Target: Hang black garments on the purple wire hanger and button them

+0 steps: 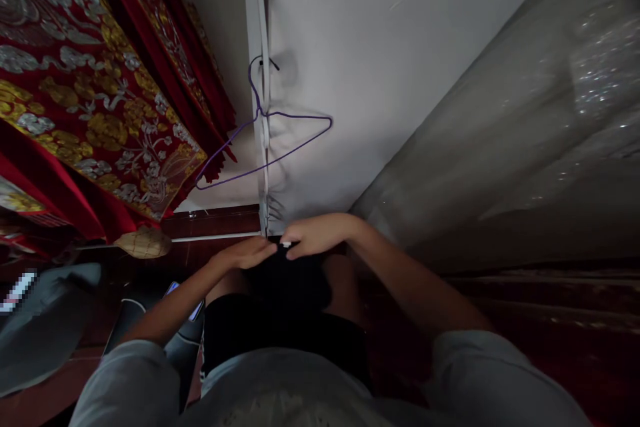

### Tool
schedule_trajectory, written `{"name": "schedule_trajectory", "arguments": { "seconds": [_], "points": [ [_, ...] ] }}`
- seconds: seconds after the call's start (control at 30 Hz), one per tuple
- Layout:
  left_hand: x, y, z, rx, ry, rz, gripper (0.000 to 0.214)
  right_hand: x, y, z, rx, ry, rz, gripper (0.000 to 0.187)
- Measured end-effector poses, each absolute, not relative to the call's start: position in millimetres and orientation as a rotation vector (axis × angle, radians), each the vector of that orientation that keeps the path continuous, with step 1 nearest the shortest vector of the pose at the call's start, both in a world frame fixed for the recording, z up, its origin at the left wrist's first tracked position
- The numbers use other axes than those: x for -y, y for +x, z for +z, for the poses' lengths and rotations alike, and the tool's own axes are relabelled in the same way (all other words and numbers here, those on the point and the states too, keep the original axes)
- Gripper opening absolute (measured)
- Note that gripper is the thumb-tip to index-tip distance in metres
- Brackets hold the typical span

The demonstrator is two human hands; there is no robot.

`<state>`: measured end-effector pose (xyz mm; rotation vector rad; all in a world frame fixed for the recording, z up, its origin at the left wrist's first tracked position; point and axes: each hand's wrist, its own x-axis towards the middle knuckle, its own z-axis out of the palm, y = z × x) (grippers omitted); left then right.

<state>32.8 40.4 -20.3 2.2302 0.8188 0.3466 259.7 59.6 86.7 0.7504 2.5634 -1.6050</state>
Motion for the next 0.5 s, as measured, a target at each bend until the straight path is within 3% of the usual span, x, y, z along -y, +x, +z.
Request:
{"name": "schedule_trajectory", "arguments": {
  "seconds": [0.1,0.17,0.27,0.37,0.5],
  "points": [
    [-46.6,1.4,-34.8,-1.008,2.379,-0.011,0.049,-63.9,284.0,109.4,-2.872,1.317,-1.056,0.009],
    [-51.2,-25.2,-21.9,-1.179,2.386,-0.049,0.033,-73.1,295.5,121.6,-3.021,1.611,-0.849,0.024],
    [-52.0,-55.5,20.7,-1.445,2.363,0.169,0.024,-102.5,296.8,123.4,-3.217,1.841,-0.810,0.043],
    [-44.5,-66.6,64.3,-1.752,2.353,0.305,0.027,-141.0,284.6,99.7,-3.246,1.913,-0.899,0.037],
    [-33.9,-65.5,86.7,-1.921,2.262,0.098,0.029,-167.6,276.3,61.4,-3.188,1.910,-0.941,0.032]
  ]
}}
